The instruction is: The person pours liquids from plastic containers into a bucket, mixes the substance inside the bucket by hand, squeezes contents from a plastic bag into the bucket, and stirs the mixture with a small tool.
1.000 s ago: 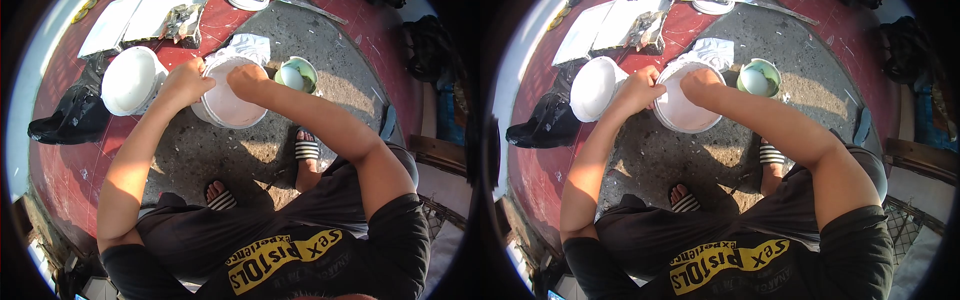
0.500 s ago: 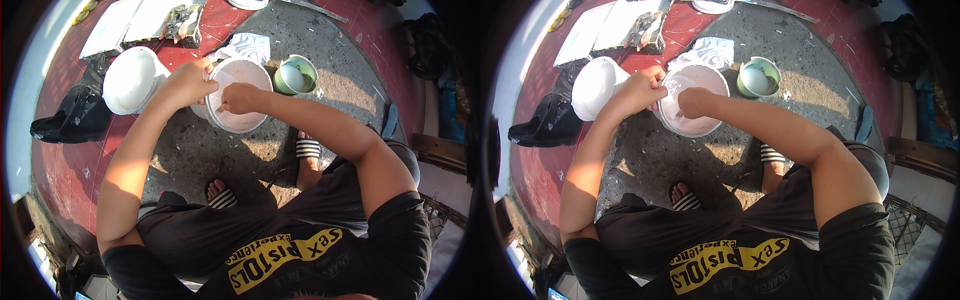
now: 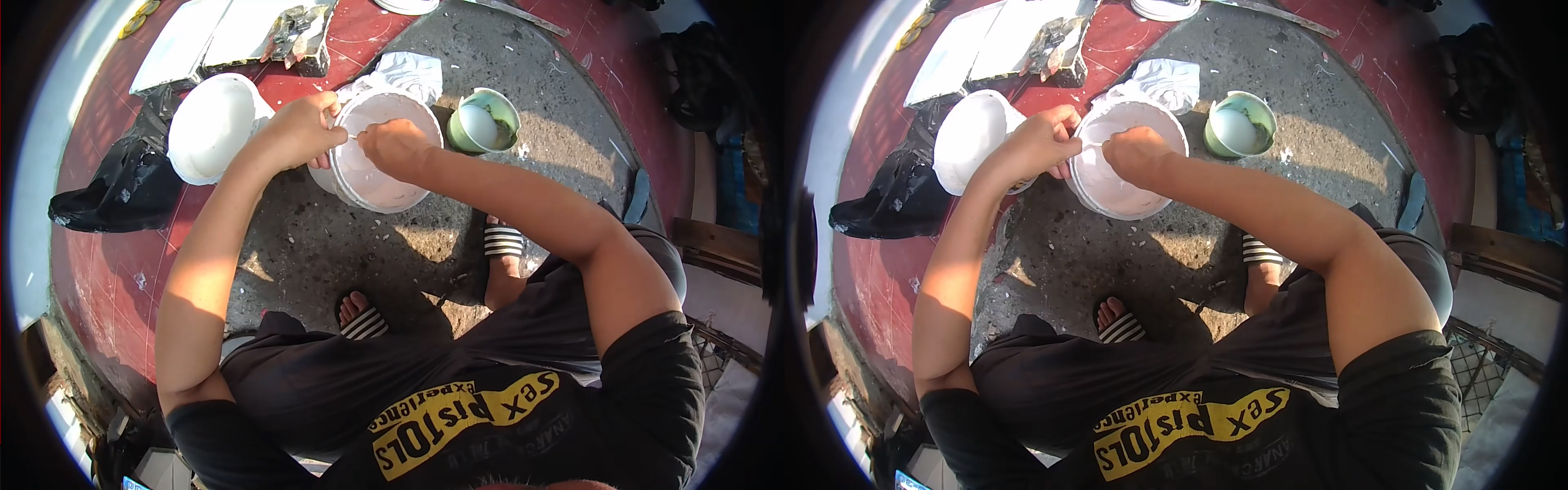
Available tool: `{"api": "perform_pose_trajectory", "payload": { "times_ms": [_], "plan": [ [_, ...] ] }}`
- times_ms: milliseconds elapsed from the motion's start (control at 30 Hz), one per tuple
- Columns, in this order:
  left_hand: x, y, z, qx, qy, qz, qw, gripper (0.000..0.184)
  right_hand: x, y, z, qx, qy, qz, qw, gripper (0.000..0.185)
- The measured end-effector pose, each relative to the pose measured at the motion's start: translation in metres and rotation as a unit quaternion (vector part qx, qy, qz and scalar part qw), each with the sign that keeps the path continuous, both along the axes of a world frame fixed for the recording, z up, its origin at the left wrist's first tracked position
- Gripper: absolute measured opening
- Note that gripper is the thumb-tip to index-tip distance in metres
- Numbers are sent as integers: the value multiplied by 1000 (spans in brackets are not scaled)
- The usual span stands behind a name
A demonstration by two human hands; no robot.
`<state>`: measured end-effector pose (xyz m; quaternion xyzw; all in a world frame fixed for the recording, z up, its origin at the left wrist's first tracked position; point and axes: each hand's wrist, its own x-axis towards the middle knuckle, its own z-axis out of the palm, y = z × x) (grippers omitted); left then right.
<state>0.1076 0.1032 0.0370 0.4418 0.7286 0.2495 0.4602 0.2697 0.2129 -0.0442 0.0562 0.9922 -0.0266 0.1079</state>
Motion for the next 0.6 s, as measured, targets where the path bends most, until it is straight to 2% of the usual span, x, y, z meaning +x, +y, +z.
{"api": "perform_pose_trajectory", "payload": {
  "times_ms": [133, 200, 333, 400, 433, 500, 600],
  "plan": [
    [-7, -2, 2, -16, 8, 6, 1000, 31, 0, -2, -2, 12, 36, -7, 999, 10],
    [-7, -1, 7, -40, 1, -25, 999, 27, -1, 6, -1, 51, 27, -22, 998, 11],
    [-9, -1, 5, -36, 14, -31, 999, 28, 0, -1, -7, 22, 40, 8, 999, 11],
    [-12, -2, 3, -47, 42, -29, 998, 30, 0, -8, -11, -7, -36, 64, 997, 12],
    [-12, -2, 2, -48, 42, -29, 998, 30, 0, -9, -11, -7, -36, 64, 997, 12],
    [-14, -1, 3, -39, 26, -33, 998, 32, 2, -5, -11, 34, 20, -6, 999, 12],
    [-13, 0, 2, -32, 11, -27, 999, 32, 2, 1, -13, 36, 82, -15, 996, 12]
  ]
}}
